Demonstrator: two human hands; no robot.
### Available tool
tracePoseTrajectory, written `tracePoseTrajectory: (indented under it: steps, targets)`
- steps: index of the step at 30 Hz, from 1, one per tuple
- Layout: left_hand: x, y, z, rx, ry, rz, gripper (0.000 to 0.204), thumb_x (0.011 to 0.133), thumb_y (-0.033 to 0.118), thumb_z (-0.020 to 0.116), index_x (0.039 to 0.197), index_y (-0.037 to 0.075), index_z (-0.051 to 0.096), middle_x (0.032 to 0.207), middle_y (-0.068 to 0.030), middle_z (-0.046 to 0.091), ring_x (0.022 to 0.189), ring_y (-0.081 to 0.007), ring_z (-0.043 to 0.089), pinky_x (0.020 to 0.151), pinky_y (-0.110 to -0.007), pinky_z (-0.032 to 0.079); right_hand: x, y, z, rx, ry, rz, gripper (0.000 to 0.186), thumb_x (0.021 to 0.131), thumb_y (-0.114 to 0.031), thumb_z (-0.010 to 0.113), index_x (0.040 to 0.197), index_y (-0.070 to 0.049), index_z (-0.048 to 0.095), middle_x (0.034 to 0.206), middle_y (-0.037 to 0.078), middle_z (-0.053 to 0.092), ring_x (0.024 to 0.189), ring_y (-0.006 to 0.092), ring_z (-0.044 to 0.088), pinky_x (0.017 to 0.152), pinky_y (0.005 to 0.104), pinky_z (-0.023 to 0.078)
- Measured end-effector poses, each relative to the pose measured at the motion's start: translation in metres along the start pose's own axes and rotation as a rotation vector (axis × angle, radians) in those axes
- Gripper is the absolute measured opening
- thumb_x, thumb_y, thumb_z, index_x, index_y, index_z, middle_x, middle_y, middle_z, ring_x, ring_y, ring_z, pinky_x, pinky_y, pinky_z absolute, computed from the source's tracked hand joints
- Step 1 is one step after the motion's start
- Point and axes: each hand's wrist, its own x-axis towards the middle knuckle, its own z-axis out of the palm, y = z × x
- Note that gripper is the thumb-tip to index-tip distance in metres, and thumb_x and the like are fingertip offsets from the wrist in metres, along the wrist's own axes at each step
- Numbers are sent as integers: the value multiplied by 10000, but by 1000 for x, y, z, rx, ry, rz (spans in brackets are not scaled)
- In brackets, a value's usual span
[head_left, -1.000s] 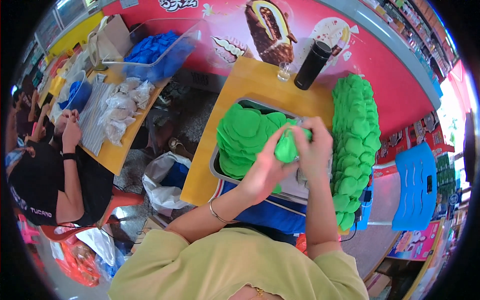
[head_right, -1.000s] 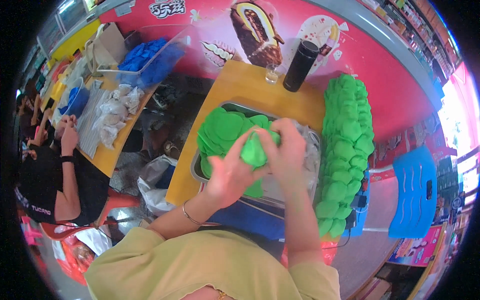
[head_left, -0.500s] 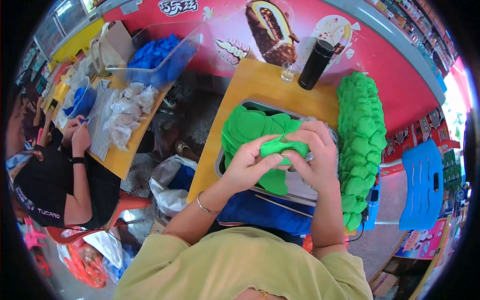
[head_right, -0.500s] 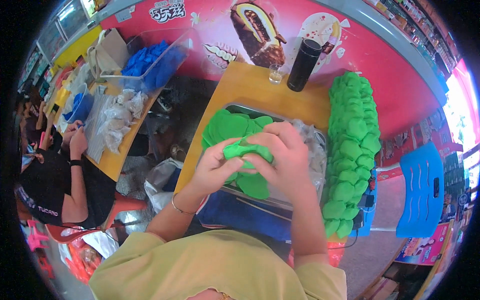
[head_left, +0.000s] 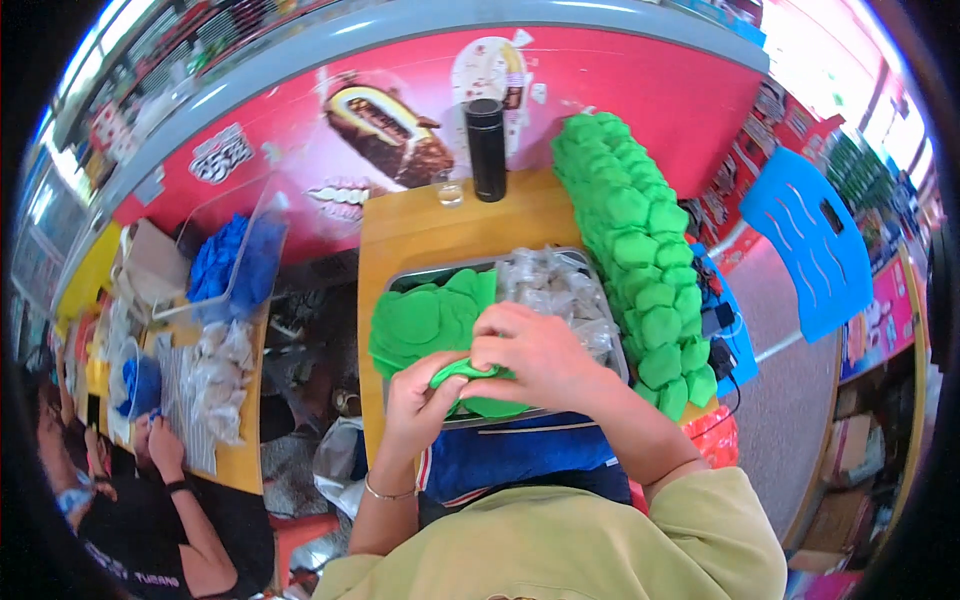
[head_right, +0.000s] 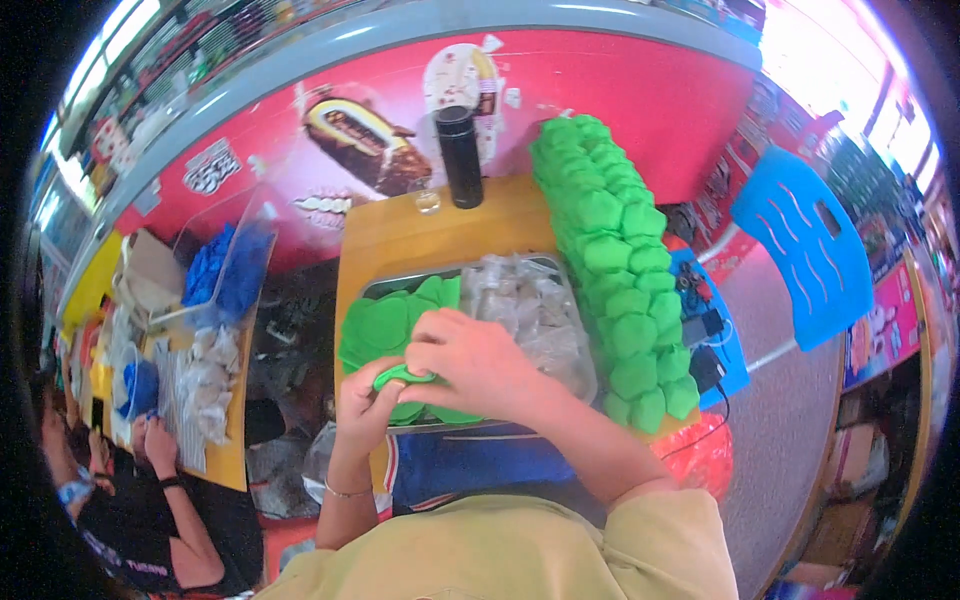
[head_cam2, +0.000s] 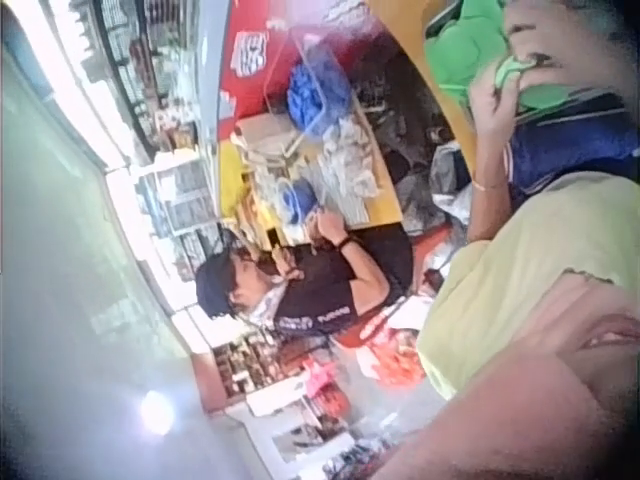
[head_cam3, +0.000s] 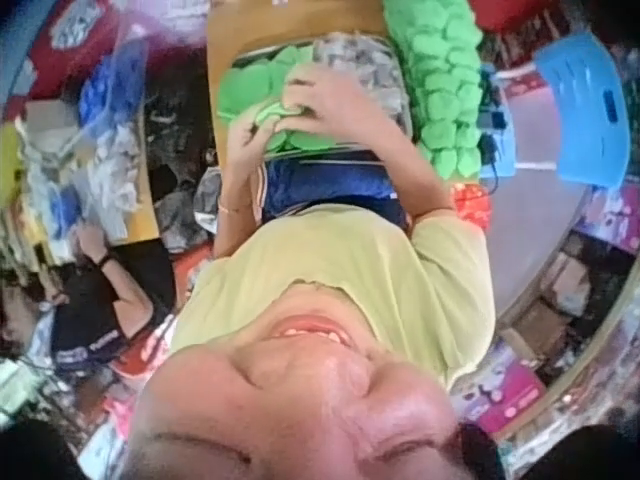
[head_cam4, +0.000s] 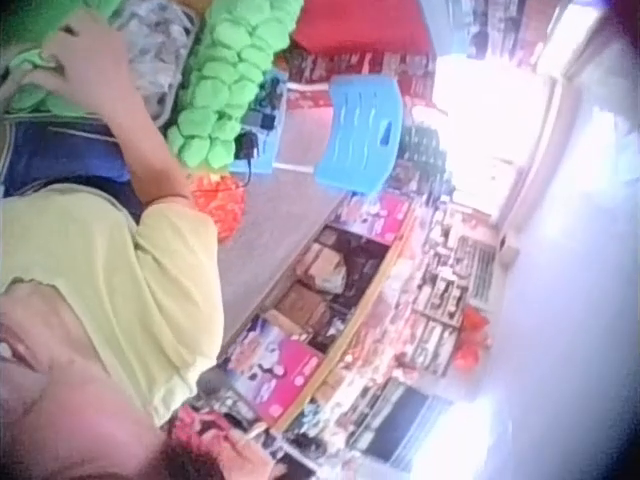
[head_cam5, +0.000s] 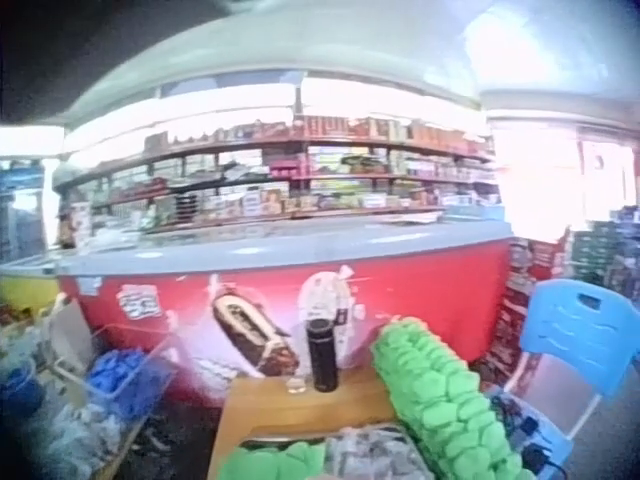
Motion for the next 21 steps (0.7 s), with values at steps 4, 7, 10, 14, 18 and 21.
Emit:
tracePoseTrajectory:
  steps: [4,7,10,14,18,21]
  targets:
    - [-1,-6,13,-90,23,-24,199,867,55,544,1030,-33,616,925,-91,636,833,-122,573,735,-245,448,-19,3,8,48,84,73,248,719,-302,706,749,-109,553,860,43,518,800,242,548,604,355,475]
    - [0,-11,19,-92,-33,-2,202,871,40,538,1044,-29,616,938,-94,634,848,-123,570,750,-244,443,-31,7,11,8,31,115,238,725,-295,699,755,-104,560,855,41,517,802,238,548,598,352,479]
    - [-5,-18,23,-52,-102,-46,191,876,34,537,1036,-31,619,951,-94,630,852,-125,568,740,-236,443,-44,11,12,-1,-8,119,241,727,-279,701,750,-91,552,837,45,513,784,240,550,589,343,475]
    - [-4,-12,35,-175,-156,-148,185,880,44,539,1032,-15,627,960,-96,625,849,-126,565,722,-223,443,-62,13,6,138,21,197,237,729,-236,700,741,-68,532,805,66,517,748,261,545,588,356,457]
    - [12,12,34,-39,-276,-19,339,914,203,507,1202,27,528,1144,-139,543,1049,-193,503,856,-284,416,-85,19,-5,146,117,287,223,749,-205,686,757,-51,526,727,91,523,684,294,540,584,374,445]
    - [28,78,37,-458,-469,-49,568,902,371,486,1336,21,379,1325,-160,395,1234,-266,370,1003,-358,316,-95,32,-23,83,175,389,206,754,-190,691,756,-48,542,657,100,531,612,290,542,568,363,444]
